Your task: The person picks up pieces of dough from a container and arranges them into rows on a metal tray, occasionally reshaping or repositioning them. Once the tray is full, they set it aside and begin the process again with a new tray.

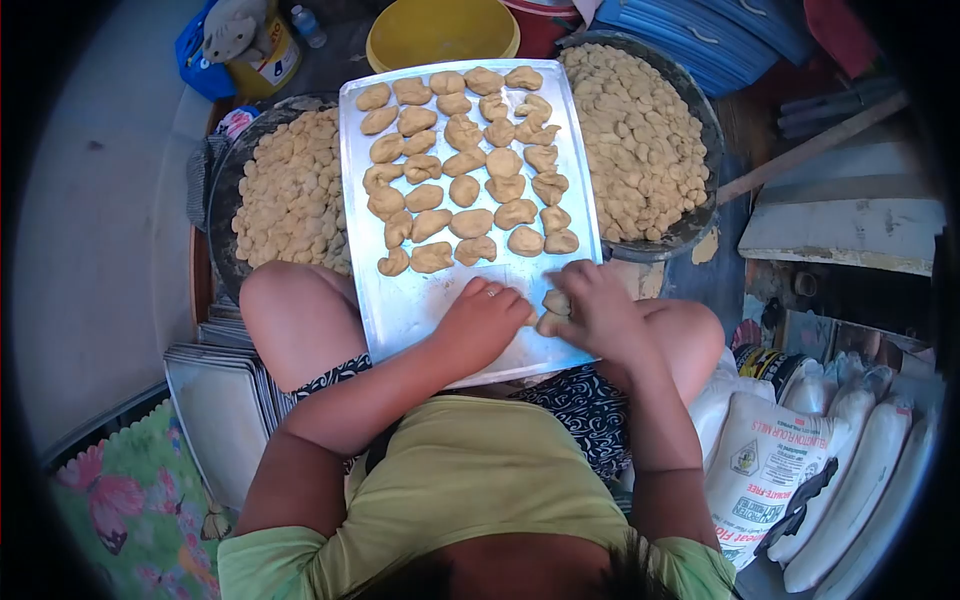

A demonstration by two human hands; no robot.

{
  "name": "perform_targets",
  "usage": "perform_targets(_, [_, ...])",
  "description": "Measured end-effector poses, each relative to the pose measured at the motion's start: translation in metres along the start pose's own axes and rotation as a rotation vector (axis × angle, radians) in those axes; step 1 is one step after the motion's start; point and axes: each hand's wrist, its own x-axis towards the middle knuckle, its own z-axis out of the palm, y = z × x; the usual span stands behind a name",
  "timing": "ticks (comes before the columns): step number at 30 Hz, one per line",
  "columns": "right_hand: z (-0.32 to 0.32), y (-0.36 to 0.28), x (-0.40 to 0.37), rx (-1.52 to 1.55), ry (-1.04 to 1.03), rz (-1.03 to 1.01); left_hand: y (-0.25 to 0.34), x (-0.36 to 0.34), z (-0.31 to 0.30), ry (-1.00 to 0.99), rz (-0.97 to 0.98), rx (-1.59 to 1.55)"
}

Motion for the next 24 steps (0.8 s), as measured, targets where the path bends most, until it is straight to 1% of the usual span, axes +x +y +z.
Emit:
perform_targets(1, [0.006, -0.007, -0.008, 0.004, -0.050, 0.007, -0.001, -0.011, -0.011, -0.078, -0.043, -0.073])
perform_targets(2, [0.012, -0.011, -0.012, 0.006, -0.099, 0.014, -0.003, -0.023, -0.025, -0.033, -0.113, -0.131])
perform_targets(3, [0.021, -0.013, -0.013, 0.007, -0.100, 0.009, -0.014, -0.038, -0.025, 0.041, -0.142, -0.084])
perform_targets(4, [0.034, -0.014, -0.014, 0.089, -0.109, 0.017, -0.024, -0.051, -0.027, 0.112, -0.171, -0.038])
perform_targets(5, [0.046, -0.019, -0.013, 0.173, -0.120, 0.027, -0.032, -0.064, -0.030, 0.098, -0.262, 0.035])
perform_targets(7, [0.072, -0.041, 0.007, 0.281, -0.063, 0.109, -0.045, -0.075, -0.041, 0.171, -0.336, 0.067])
perform_targets(8, [0.081, -0.050, 0.021, 0.320, -0.005, 0.080, -0.047, -0.076, -0.044, 0.225, -0.320, 0.083])
perform_targets(9, [0.085, -0.058, 0.032, 0.319, -0.003, 0.074, -0.049, -0.077, -0.048, 0.281, -0.303, 0.103])
perform_targets(11, [0.089, -0.072, 0.050, 0.417, 0.071, -0.016, -0.046, -0.078, -0.052, 0.298, -0.336, 0.127])
perform_targets(13, [0.084, -0.066, 0.048, 0.386, 0.046, -0.060, -0.044, -0.081, -0.055, 0.310, -0.374, 0.147])
perform_targets(15, [0.070, -0.057, 0.038, 0.361, -0.141, 0.027, -0.043, -0.084, -0.056, 0.175, -0.309, 0.073])
perform_targets(16, [0.066, -0.053, 0.034, 0.285, -0.127, 0.079, -0.047, -0.086, -0.051, 0.157, -0.321, 0.077])
perform_targets(17, [0.064, -0.052, 0.035, 0.277, -0.131, 0.081, -0.049, -0.085, -0.048, 0.162, -0.321, 0.069])
perform_targets(19, [0.061, -0.049, 0.033, 0.099, -0.137, 0.199, -0.049, -0.079, -0.047, 0.262, -0.300, 0.153])
perform_targets(20, [0.068, -0.051, 0.034, 0.060, -0.041, 0.178, -0.045, -0.074, -0.046, 0.264, -0.299, 0.146])
perform_targets(21, [0.073, -0.054, 0.035, 0.056, -0.041, 0.180, -0.036, -0.065, -0.048, 0.268, -0.262, 0.088])
perform_targets(23, [0.081, -0.058, 0.038, 0.194, 0.179, 0.062, -0.033, -0.053, -0.043, 0.273, -0.225, 0.034])
perform_targets(24, [0.081, -0.056, 0.036, 0.241, 0.151, 0.089, -0.036, -0.049, -0.037, 0.252, -0.203, 0.074])
